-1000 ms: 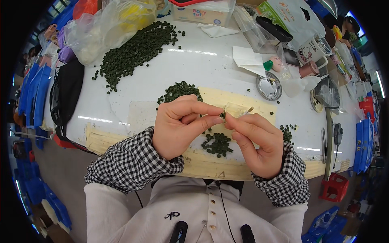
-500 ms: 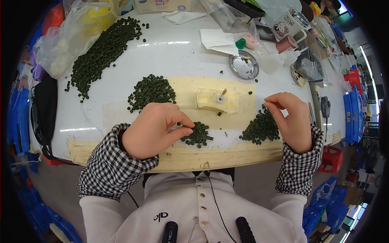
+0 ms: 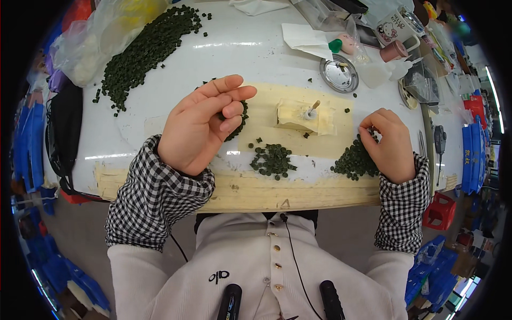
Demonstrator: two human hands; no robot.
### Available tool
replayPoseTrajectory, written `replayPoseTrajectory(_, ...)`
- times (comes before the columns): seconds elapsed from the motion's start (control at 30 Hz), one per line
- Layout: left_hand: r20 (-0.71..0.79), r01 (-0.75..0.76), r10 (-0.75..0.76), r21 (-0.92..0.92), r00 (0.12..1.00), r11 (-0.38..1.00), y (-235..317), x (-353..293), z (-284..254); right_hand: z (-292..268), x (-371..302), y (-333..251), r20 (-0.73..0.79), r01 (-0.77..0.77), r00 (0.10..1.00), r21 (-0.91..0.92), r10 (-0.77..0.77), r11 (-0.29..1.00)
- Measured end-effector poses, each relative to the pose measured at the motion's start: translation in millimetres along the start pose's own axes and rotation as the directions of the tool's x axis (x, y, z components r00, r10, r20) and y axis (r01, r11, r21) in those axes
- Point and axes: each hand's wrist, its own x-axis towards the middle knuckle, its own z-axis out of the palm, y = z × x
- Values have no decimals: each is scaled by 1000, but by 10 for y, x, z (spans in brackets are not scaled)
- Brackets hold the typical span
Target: Sort small green plastic components and place them into a jig on a workbench.
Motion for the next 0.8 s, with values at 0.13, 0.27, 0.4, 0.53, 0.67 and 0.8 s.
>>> replayPoseTrajectory(0.13, -14, 29, -29, -11, 999, 1000, -13, 2, 24, -31, 11, -73, -51, -56, 997, 112, 62, 992)
replayPoseTrajectory(0.27, 204, 63, -31, -154, 979, 986, -36, 10, -90, -218, 12, -396, -143, 11, 990, 230, 22, 973)
replayPoseTrajectory(0.4, 132, 31, -17, -110, 991, 993, -82, 36, -104, -371, 60, -628, -218, 251, 954, 214, -205, 944)
replayPoseTrajectory(0.53, -189, 33, -43, -58, 981, 998, 23, -43, 187, -369, 133, -861, -182, 330, 941, 319, -284, 888)
replayPoseTrajectory(0.67, -216, 112, -115, -27, 970, 993, 81, -77, 282, -208, 246, -968, -174, 397, 918, 437, -358, 807)
replayPoseTrajectory(0.8, 132, 118, -113, -30, 985, 993, -48, -72, 22, -55, 264, -972, -169, 400, 914, 517, -368, 757)
